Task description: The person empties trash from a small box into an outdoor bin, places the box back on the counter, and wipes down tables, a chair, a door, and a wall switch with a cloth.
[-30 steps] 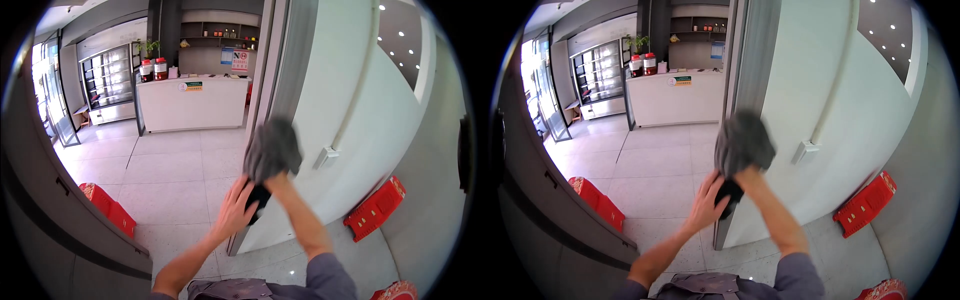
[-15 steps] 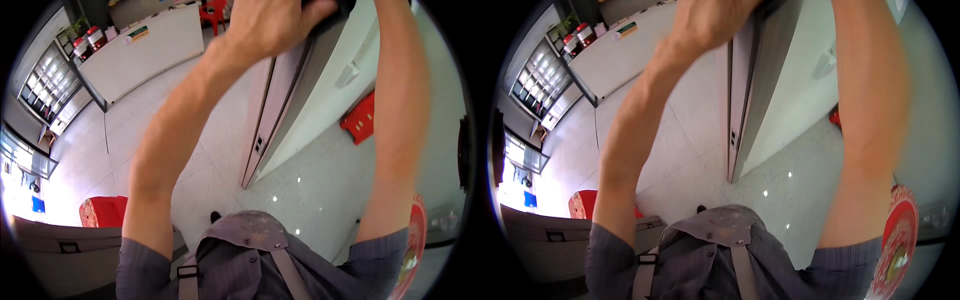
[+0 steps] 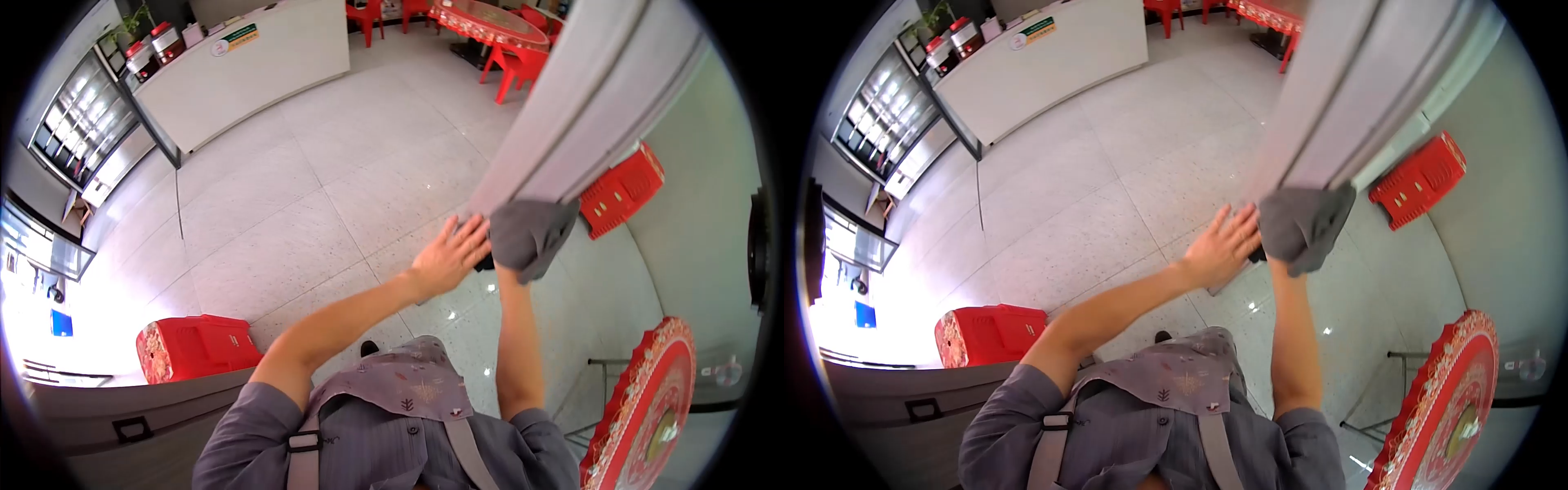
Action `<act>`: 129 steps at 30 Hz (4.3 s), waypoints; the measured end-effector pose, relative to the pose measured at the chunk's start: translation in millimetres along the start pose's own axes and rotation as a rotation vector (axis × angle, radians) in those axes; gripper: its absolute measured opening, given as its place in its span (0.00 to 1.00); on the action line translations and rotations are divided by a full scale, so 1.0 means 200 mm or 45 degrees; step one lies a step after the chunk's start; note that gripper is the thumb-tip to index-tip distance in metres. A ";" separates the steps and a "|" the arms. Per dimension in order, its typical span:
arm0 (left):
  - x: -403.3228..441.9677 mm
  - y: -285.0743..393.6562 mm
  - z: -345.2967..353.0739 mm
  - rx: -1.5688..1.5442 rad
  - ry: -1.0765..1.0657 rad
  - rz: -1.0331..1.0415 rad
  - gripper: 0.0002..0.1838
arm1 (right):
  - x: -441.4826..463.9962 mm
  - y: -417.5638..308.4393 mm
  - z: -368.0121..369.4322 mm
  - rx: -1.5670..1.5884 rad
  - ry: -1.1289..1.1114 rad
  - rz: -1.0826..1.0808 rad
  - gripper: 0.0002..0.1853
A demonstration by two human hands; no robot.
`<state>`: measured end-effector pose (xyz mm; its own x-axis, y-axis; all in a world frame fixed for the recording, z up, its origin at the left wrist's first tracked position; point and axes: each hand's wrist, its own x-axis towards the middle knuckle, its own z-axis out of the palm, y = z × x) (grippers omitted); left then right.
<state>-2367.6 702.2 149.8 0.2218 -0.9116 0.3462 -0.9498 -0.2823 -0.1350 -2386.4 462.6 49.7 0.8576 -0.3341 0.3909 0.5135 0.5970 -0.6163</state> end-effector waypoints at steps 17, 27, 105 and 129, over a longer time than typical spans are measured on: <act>-0.49 -0.61 0.58 -0.470 -0.630 -0.082 0.21 | -0.67 1.00 -0.11 0.164 0.884 0.637 0.09; -0.88 -1.87 0.92 -0.886 -0.444 -1.140 0.23 | 0.99 1.38 0.56 0.514 0.303 0.667 0.24; 6.95 -4.22 4.52 -2.236 -0.601 -1.516 0.45 | 6.19 -0.91 -3.66 -1.132 0.707 0.328 0.11; 7.66 -4.28 4.94 -2.441 1.053 -2.815 0.25 | 7.83 -1.54 -5.02 -1.359 0.023 0.637 0.12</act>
<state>-996.3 -747.8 -122.5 0.5454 0.0365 -0.8374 0.6440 0.6213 0.4465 -1174.6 -976.7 166.0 0.9660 -0.2513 -0.0612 -0.1246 -0.2450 -0.9615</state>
